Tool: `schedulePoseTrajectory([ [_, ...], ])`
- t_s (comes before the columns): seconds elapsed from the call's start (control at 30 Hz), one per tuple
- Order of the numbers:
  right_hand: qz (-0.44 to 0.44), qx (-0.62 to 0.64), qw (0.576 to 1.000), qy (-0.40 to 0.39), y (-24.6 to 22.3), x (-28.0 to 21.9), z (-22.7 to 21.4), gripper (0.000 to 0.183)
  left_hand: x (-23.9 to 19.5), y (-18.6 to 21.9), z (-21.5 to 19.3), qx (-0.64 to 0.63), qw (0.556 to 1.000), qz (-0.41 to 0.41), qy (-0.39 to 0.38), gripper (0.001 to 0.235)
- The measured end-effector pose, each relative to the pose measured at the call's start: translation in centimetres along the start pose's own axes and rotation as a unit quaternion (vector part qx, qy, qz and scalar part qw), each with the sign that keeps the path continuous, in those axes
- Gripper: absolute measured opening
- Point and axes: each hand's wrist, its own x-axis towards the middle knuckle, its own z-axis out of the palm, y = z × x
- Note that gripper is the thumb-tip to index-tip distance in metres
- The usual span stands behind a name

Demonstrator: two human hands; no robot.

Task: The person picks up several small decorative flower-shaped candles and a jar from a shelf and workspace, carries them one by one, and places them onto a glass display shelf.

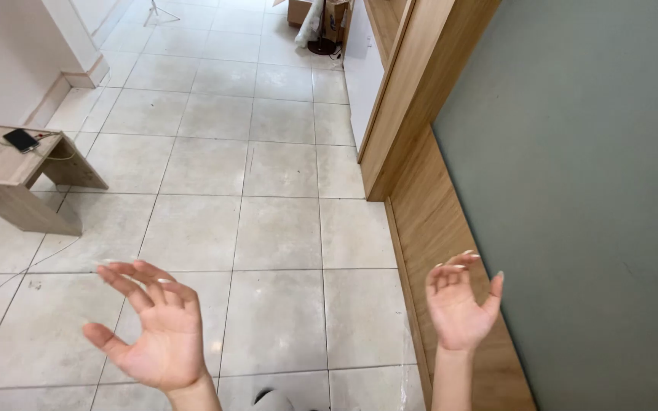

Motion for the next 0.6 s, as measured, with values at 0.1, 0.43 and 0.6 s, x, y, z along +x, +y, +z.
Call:
schedulePoseTrajectory([
  [0.1, 0.064, -0.030, 0.997, 0.011, 3.8, 5.5, -1.5, 0.045, 6.2, -1.7, -4.7, -0.034, 0.999, -0.009, 0.034, 0.061],
  [0.43, 0.146, -0.107, 0.981, 0.071, 13.7, 29.4, -5.4, 0.046, 34.1, -4.3, -16.7, -0.094, 0.995, -0.024, 0.027, 0.062],
  [0.6, 0.079, -0.100, 0.992, 0.019, 14.8, 40.8, -5.4, 0.048, 46.8, -9.0, -20.5, -0.098, 0.991, -0.089, 0.029, 0.062],
])
